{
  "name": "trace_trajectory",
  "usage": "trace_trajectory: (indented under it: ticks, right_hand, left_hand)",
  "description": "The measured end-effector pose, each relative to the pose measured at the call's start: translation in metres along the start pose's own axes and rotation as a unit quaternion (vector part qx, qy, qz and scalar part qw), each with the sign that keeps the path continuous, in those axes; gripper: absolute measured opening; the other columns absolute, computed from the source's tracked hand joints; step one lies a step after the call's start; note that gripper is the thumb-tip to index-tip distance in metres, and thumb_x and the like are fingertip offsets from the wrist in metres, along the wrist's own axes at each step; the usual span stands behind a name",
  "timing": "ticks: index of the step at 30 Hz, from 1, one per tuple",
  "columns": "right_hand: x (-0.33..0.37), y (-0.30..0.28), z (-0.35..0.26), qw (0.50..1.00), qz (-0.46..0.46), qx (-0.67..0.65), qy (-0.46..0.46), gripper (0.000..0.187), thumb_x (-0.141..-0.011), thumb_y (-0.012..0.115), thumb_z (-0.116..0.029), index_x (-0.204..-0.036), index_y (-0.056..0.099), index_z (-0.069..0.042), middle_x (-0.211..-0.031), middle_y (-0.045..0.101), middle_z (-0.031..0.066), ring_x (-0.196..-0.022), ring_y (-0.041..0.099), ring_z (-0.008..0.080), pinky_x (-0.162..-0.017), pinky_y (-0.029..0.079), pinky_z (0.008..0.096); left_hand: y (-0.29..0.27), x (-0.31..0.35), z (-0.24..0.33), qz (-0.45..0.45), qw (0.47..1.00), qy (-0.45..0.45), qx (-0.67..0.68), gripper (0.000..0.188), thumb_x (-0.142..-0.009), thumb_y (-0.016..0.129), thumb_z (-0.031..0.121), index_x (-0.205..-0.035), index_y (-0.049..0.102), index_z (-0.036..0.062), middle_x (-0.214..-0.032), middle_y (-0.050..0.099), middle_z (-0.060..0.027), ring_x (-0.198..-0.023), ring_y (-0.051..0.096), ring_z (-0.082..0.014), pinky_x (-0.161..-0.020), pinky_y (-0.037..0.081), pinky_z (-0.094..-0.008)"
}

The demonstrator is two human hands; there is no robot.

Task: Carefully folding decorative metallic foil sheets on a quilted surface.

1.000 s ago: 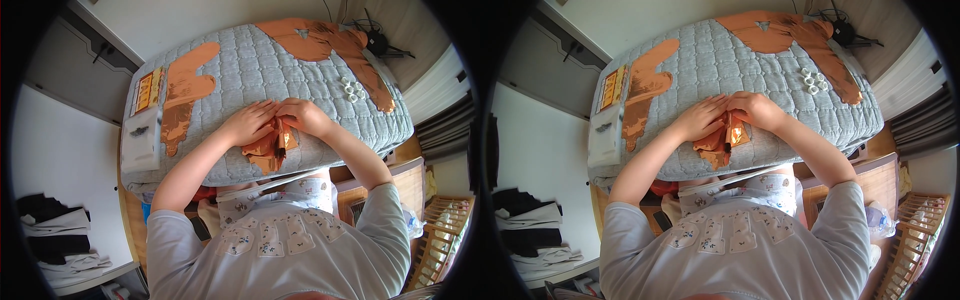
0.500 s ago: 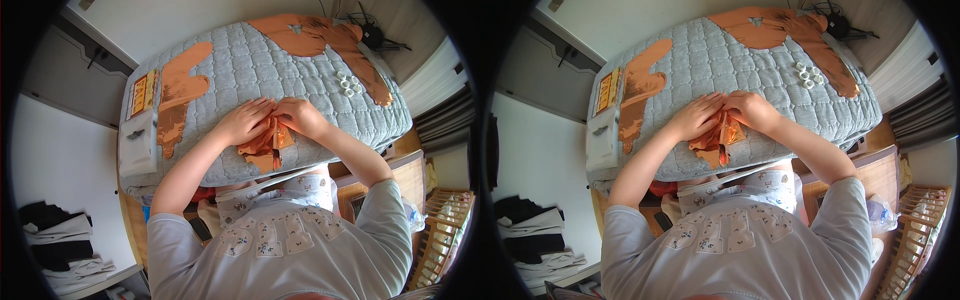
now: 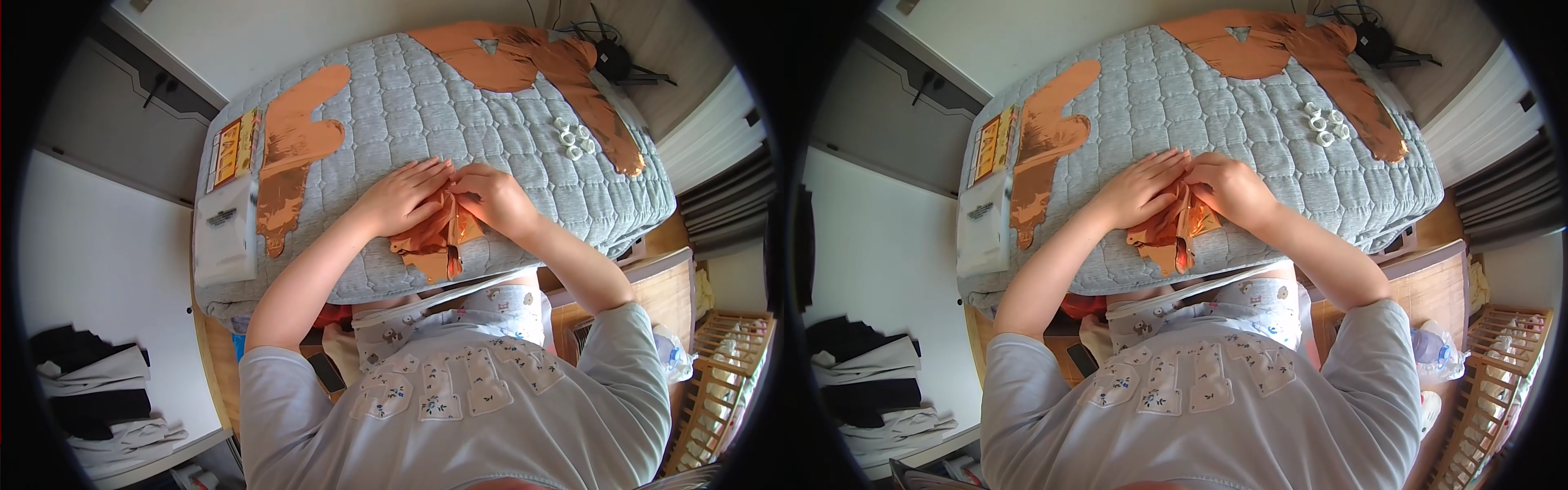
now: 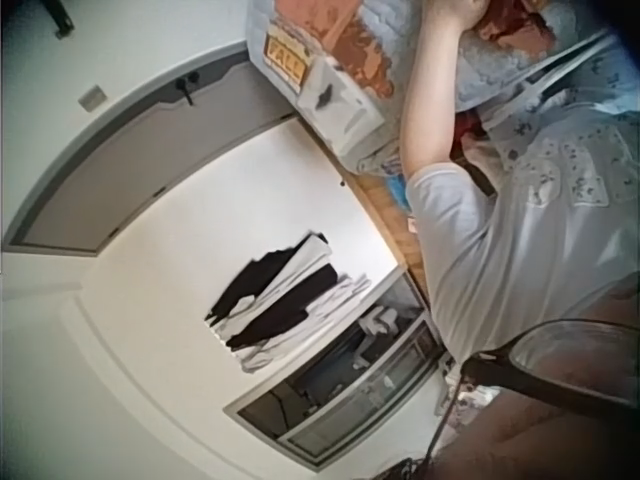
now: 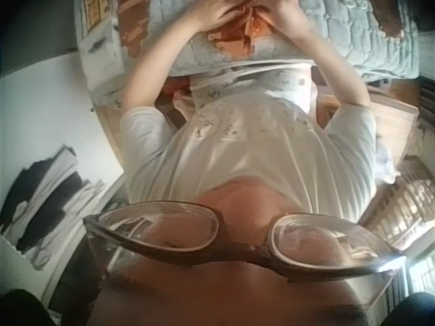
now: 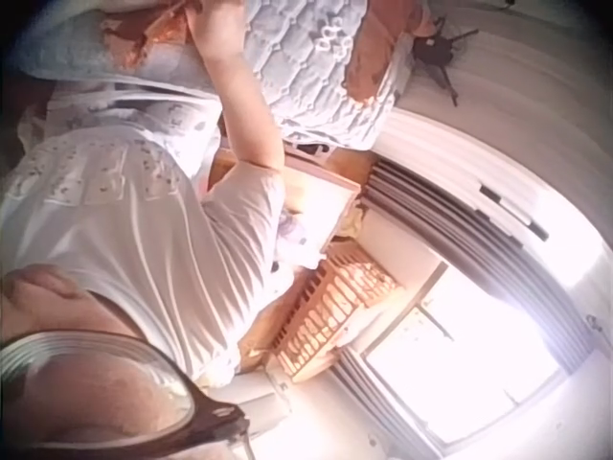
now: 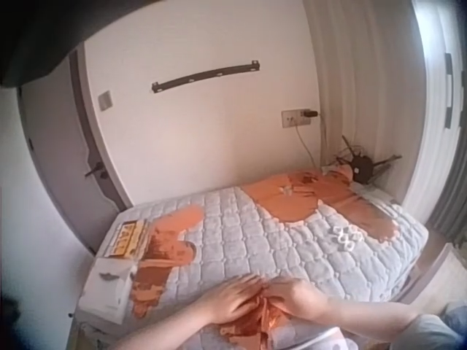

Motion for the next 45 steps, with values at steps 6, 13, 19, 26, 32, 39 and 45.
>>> trace_trajectory:
  ticks: [6,13,19,26,32,39,45]
  right_hand:
    - [0.006,0.001,0.001,0.999,0.021,-0.021,0.031,0.020,-0.080,0.073,0.005,-0.099,0.076,0.000,-0.105,0.074,0.0144,-0.096,0.073,0.0327,-0.086,0.059,0.0373]
    - [0.010,0.001,0.005,0.997,0.046,-0.035,0.060,0.015,-0.083,0.071,0.002,-0.098,0.073,0.000,-0.099,0.072,0.0167,-0.089,0.072,0.0354,-0.080,0.058,0.0402]
    - [0.011,0.000,-0.002,1.000,0.002,0.010,-0.001,0.020,-0.083,0.072,0.000,-0.102,0.071,0.000,-0.109,0.072,0.0162,-0.099,0.069,0.0360,-0.087,0.057,0.0421]
    - [0.014,0.004,0.002,0.998,-0.064,-0.013,0.007,0.025,-0.084,0.070,-0.001,-0.109,0.068,0.000,-0.115,0.070,0.0152,-0.103,0.068,0.0363,-0.090,0.056,0.0422]
    - [0.016,0.004,0.004,0.998,-0.053,-0.026,0.003,0.025,-0.084,0.069,0.000,-0.109,0.068,0.000,-0.114,0.070,0.0148,-0.103,0.068,0.0366,-0.089,0.056,0.0422]
    - [0.016,0.009,0.006,0.997,-0.072,-0.021,0.028,0.027,-0.084,0.069,0.002,-0.110,0.070,-0.003,-0.119,0.070,0.0147,-0.109,0.069,0.0350,-0.094,0.056,0.0412]
    - [0.017,0.007,0.007,0.996,-0.079,-0.003,0.037,0.027,-0.083,0.070,0.001,-0.111,0.070,-0.003,-0.119,0.070,0.0148,-0.108,0.069,0.0355,-0.094,0.056,0.0417]
  left_hand:
    - [-0.004,0.000,0.004,0.012,1.000,0.013,0.008,0.065,-0.104,0.053,0.032,-0.162,0.034,0.0099,-0.166,0.036,-0.0118,-0.153,0.034,-0.0316,-0.126,0.028,-0.0481]
    - [-0.001,0.000,0.000,0.012,1.000,-0.003,0.015,0.066,-0.105,0.052,0.033,-0.162,0.032,0.0081,-0.166,0.037,-0.0130,-0.154,0.033,-0.0309,-0.126,0.028,-0.0475]
    - [-0.001,0.002,-0.001,0.024,1.000,0.014,0.013,0.068,-0.105,0.052,0.034,-0.163,0.029,0.0073,-0.166,0.036,-0.0134,-0.154,0.033,-0.0303,-0.127,0.026,-0.0464]
    - [-0.002,0.002,0.000,0.035,0.999,0.023,0.003,0.065,-0.106,0.050,0.029,-0.163,0.028,0.0063,-0.165,0.038,-0.0144,-0.153,0.035,-0.0299,-0.126,0.028,-0.0455]
    - [-0.011,0.000,-0.010,0.024,0.986,-0.001,0.167,0.068,-0.102,0.053,0.019,-0.164,0.028,0.0067,-0.166,0.036,-0.0144,-0.153,0.035,-0.0288,-0.127,0.025,-0.0431]
    - [-0.012,-0.006,-0.030,-0.042,0.870,-0.065,0.487,0.063,-0.099,0.057,0.011,-0.159,0.039,0.0054,-0.164,0.041,-0.0105,-0.151,0.039,-0.0250,-0.123,0.032,-0.0396]
    - [-0.012,-0.020,0.003,-0.035,0.984,-0.004,0.173,0.056,-0.102,0.064,0.021,-0.153,0.049,0.0075,-0.161,0.045,-0.0120,-0.149,0.043,-0.0292,-0.122,0.036,-0.0417]
Point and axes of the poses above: each hand's wrist, its own x-axis away from the middle knuckle, its own y-axis out of the palm, z = x × y, the point moved 9 cm from there along -x, towards the middle knuckle
